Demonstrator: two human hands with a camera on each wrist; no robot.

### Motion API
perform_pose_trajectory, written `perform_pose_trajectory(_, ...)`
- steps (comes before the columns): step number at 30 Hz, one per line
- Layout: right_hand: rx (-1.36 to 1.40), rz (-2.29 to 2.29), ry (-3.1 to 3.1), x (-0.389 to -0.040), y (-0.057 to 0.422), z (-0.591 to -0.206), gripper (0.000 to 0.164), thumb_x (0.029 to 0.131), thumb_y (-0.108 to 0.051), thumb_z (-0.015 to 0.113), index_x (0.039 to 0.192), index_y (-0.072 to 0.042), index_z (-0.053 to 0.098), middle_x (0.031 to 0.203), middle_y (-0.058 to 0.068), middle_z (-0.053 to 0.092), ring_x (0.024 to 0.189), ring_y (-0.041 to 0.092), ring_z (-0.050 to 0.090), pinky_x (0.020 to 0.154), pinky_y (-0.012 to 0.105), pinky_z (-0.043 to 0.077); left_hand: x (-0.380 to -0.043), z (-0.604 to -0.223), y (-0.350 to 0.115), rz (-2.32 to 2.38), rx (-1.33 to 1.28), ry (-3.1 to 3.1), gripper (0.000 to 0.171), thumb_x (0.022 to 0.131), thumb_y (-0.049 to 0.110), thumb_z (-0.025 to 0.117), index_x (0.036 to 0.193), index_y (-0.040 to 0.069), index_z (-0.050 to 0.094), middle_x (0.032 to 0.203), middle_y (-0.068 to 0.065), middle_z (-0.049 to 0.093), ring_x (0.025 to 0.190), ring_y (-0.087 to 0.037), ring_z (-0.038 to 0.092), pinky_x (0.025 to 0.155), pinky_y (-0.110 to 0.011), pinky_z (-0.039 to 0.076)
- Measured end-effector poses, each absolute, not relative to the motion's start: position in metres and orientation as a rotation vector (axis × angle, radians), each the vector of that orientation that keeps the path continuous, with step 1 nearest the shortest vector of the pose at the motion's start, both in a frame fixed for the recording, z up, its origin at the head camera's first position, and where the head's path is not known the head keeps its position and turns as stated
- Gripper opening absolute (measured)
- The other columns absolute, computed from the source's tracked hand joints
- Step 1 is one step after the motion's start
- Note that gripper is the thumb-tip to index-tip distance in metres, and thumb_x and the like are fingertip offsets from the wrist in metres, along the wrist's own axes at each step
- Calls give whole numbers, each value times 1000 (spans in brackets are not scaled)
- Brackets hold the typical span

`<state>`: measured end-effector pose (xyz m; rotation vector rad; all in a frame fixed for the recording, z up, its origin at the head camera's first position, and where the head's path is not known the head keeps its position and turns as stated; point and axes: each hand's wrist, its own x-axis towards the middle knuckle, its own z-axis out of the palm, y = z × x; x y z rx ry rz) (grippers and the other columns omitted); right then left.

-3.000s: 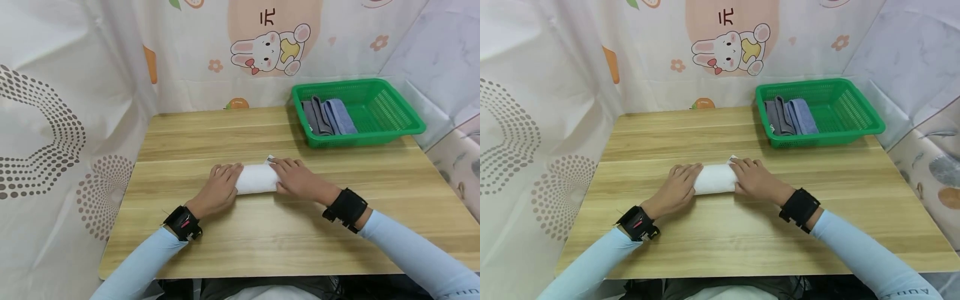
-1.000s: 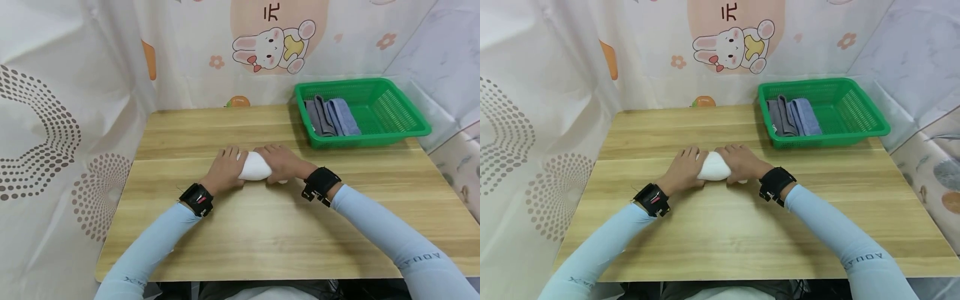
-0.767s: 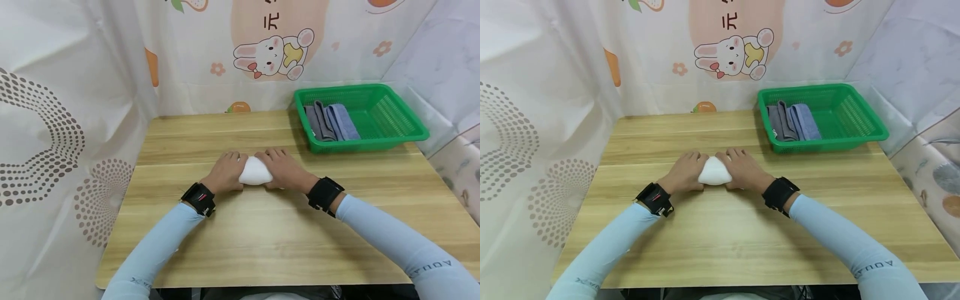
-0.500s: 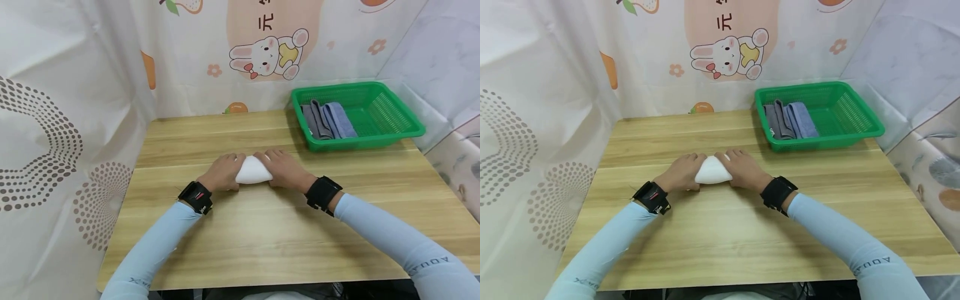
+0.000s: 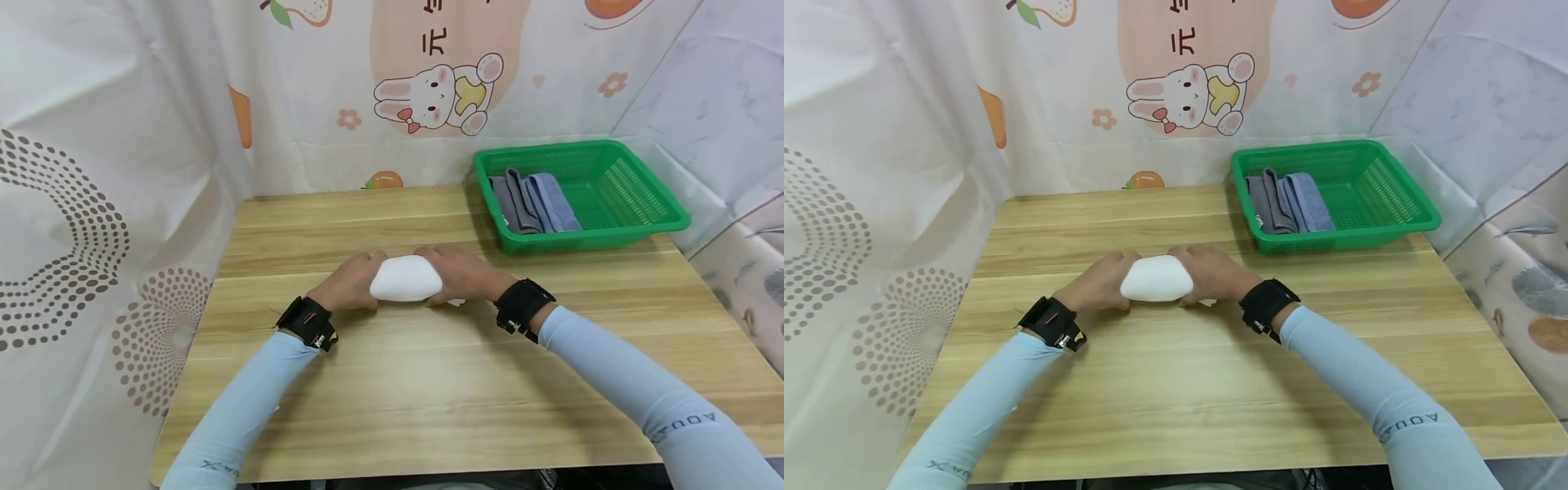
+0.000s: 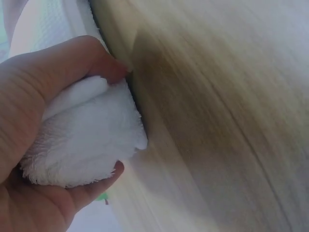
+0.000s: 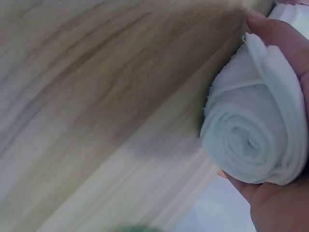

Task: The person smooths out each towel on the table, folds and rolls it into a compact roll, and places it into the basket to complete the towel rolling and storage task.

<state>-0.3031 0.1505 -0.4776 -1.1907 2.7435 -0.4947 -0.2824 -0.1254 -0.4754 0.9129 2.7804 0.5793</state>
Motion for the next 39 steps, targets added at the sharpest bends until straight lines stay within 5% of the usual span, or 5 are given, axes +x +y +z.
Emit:
perform_pose_trajectory(18,-1037,-476,2959,-298,181,-480,92,65,-31,94,142,-6,50,118,14,69,101,31,68,82,50,57,-306,-506,-116,1082,879,2836,87,69,7,93,145,10,50,131,-9,59,116,-26,58,97,-47,50)
perform_pose_trajectory(23,-784,-592,3104,-296,205,-459,90,72,-32,88,147,-8,47,118,14,69,89,30,68,72,51,58,-318,-505,-105,1225,720,3002,57,84,6,83,134,1,56,118,-15,62,101,-29,64,82,-42,55)
perform_pose_trajectory(28,-592,-871,3142,-298,224,-430,91,76,-33,85,153,-11,42,131,15,62,97,33,67,77,53,56,-330,-501,-75,933,1124,3093,16,95,5,69,109,-2,69,112,-16,65,103,-31,63,89,-41,53)
perform_pose_trajectory(33,-476,-1037,3156,-309,227,-406,92,79,-33,86,155,-10,40,140,16,56,112,35,62,84,56,53,-330,-494,-25,604,1539,3074,32,98,5,65,130,0,63,133,-17,61,123,-31,58,100,-44,49)
perform_pose_trajectory(39,-315,-1058,3235,-323,235,-389,91,79,-36,84,155,-8,41,138,18,57,113,37,60,86,57,51,-337,-478,31,583,1738,3073,42,103,5,58,144,-4,53,145,-16,53,133,-27,52,110,-33,42)
